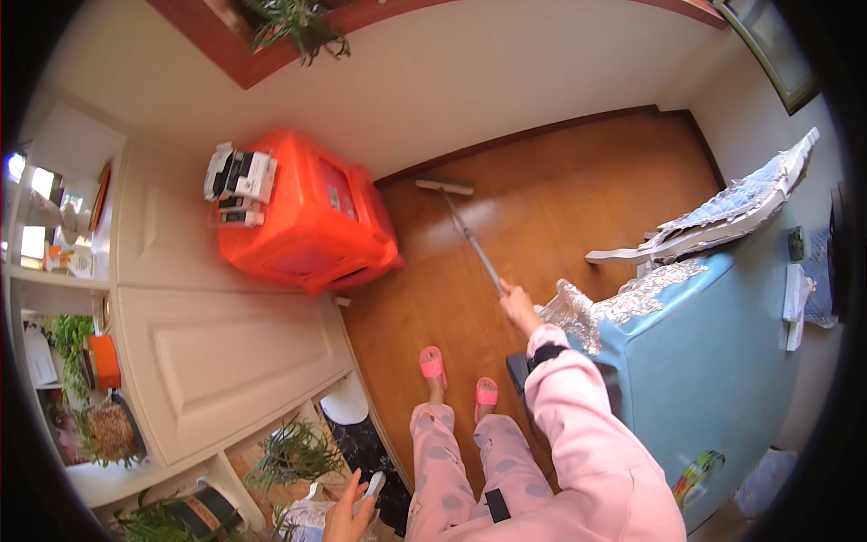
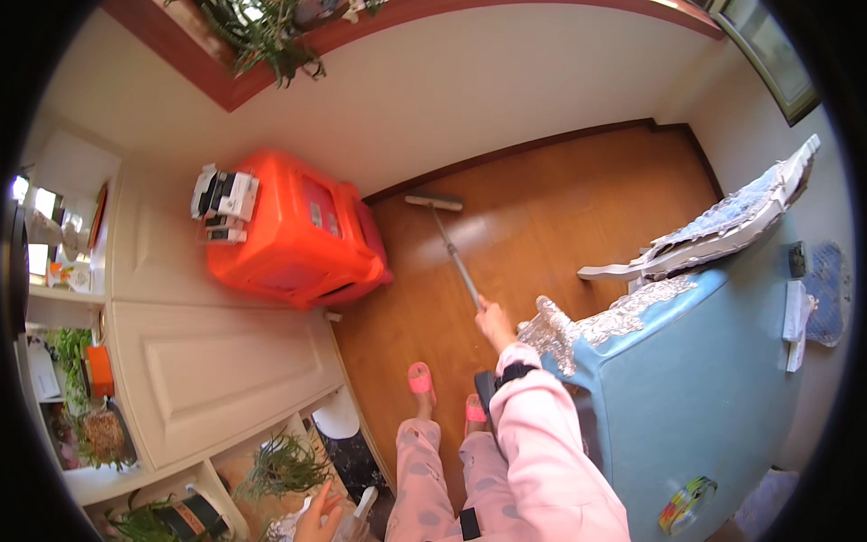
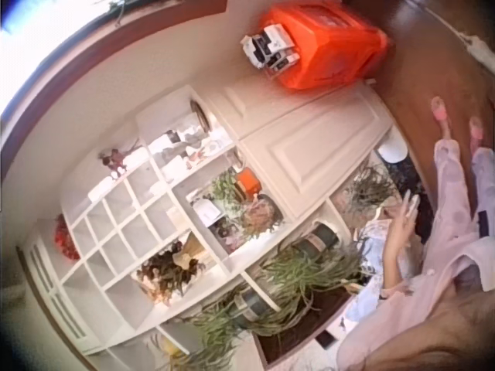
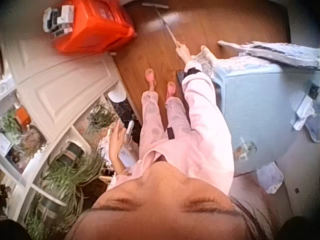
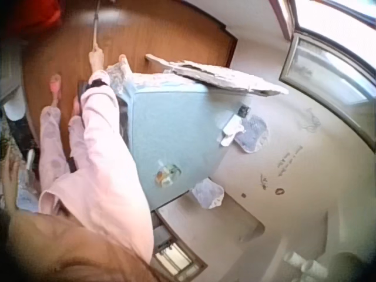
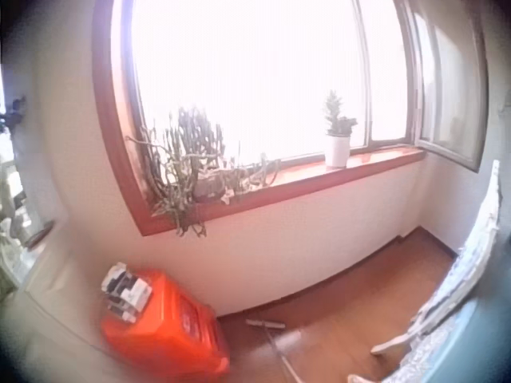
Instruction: The person sweeps the floor using a broom and a dustpan, moving chairs aside to reach corners and under the table before collecting the gathered debris into the dustpan.
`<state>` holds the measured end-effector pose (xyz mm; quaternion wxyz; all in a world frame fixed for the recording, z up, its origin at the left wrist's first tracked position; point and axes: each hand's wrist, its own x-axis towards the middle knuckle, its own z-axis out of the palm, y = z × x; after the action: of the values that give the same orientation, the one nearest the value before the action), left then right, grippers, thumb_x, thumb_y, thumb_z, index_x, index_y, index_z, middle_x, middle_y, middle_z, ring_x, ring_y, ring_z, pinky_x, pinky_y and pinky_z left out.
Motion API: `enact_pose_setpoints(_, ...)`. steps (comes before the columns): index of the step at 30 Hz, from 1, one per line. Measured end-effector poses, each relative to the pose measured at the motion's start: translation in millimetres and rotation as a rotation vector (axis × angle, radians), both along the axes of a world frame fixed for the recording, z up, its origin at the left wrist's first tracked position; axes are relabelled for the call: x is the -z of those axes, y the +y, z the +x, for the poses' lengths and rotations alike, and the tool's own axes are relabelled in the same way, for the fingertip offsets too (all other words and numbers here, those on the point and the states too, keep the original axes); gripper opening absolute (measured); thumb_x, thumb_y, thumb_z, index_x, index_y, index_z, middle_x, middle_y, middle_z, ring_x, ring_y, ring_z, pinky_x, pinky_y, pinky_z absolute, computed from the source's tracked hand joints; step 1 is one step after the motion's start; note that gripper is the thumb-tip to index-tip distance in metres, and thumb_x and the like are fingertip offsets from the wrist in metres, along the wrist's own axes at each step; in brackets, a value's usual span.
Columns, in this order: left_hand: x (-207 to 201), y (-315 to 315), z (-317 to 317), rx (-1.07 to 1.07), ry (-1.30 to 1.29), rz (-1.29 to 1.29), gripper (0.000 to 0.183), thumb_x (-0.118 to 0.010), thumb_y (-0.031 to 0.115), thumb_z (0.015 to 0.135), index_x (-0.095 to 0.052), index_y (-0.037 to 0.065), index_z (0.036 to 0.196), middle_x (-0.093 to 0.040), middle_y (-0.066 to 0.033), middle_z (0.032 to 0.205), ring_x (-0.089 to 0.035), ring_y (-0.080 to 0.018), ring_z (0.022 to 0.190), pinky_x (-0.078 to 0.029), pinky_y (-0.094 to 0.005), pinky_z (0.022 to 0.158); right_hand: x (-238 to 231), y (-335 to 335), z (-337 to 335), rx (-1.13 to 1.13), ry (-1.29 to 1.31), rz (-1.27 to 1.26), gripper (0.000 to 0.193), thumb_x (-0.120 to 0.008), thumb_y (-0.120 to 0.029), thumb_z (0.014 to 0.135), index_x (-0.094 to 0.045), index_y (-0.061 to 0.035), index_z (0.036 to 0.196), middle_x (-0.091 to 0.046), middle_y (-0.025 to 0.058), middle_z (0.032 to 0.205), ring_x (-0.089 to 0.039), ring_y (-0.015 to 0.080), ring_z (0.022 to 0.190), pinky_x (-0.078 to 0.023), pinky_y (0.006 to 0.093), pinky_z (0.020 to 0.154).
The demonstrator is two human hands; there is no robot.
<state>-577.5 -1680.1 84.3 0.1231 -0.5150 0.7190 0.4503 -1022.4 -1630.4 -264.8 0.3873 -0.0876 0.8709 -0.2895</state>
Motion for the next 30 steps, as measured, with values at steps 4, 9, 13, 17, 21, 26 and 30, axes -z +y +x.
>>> enact_pose_setpoints(4,-14.1,36.6,44.0,-0.127,0.006,-0.092,0.050,-0.056,0.020,0.095,-0.041,0.011,0.142,-0.065,-0.0160,0.112,-0.063,-0.0247,0.101,-0.048,-0.0332,0.086,15.6,59.5,36.8,-0.120,0.016,-0.027,0.045,-0.049,-0.016,0.088,-0.054,-0.0214,0.132,-0.064,0.0289,0.090,-0.065,0.0419,0.084,-0.050,0.0468,0.072)
enact_pose_setpoints(9,-8.8,48.6,47.4,-0.131,-0.095,-0.006,0.049,-0.056,0.021,0.095,-0.043,0.007,0.140,-0.063,-0.0175,0.115,-0.062,-0.0247,0.102,-0.047,-0.0331,0.089,-21.4,226.0,171.5,-0.216,0.050,0.010,0.045,-0.049,-0.013,0.091,-0.050,-0.0240,0.135,-0.060,0.0309,0.088,-0.059,0.0483,0.086,-0.048,0.0523,0.073)
enact_pose_setpoints(13,-1.0,59.3,49.0,-0.088,0.041,-0.014,0.048,-0.055,0.016,0.096,-0.041,0.005,0.140,-0.059,-0.0171,0.126,-0.057,-0.0240,0.115,-0.044,-0.0330,0.095,-115.4,320.7,233.3,-0.261,-0.094,0.214,0.044,-0.050,-0.014,0.090,-0.052,-0.0210,0.133,-0.059,0.0314,0.091,-0.059,0.0465,0.090,-0.050,0.0486,0.076)
enact_pose_setpoints(17,-0.5,59.1,55.6,-0.196,0.055,0.153,0.047,-0.053,0.014,0.097,-0.040,0.006,0.141,-0.056,-0.0156,0.130,-0.054,-0.0226,0.120,-0.041,-0.0318,0.100,-180.6,336.8,250.8,-0.256,-0.169,0.270,0.043,-0.052,-0.017,0.091,-0.052,-0.0162,0.134,-0.063,0.0288,0.098,-0.066,0.0376,0.088,-0.050,0.0406,0.080)
enact_pose_setpoints(21,-5.6,71.5,75.2,-0.348,0.004,0.211,0.046,-0.053,0.015,0.097,-0.041,0.007,0.141,-0.058,-0.0162,0.127,-0.056,-0.0234,0.116,-0.044,-0.0318,0.096,-188.6,292.2,237.0,-0.182,-0.202,0.160,0.043,-0.050,-0.013,0.093,-0.050,-0.0094,0.135,-0.067,0.0215,0.103,-0.064,0.0216,0.088,-0.048,0.0327,0.082)
enact_pose_setpoints(26,-10.4,88.8,119.7,-0.169,-0.001,0.059,0.045,-0.053,0.014,0.096,-0.043,0.007,0.140,-0.058,-0.0188,0.125,-0.058,-0.0272,0.111,-0.049,-0.0339,0.089,-69.8,157.3,178.4,-0.338,0.197,-0.215,0.040,-0.048,-0.008,0.092,-0.051,-0.0102,0.133,-0.057,0.0278,0.115,-0.056,0.0401,0.109,-0.050,0.0390,0.086)
enact_pose_setpoints(30,-5.1,113.3,158.4,-0.343,0.064,0.005,0.043,-0.053,0.010,0.095,-0.045,0.004,0.137,-0.056,-0.0194,0.128,-0.057,-0.0292,0.114,-0.046,-0.0349,0.093,-7.0,49.4,123.9,-0.366,0.223,0.018,0.038,-0.050,-0.018,0.091,-0.056,-0.0127,0.129,-0.060,0.0321,0.092,-0.062,0.0446,0.089,-0.050,0.0479,0.076)
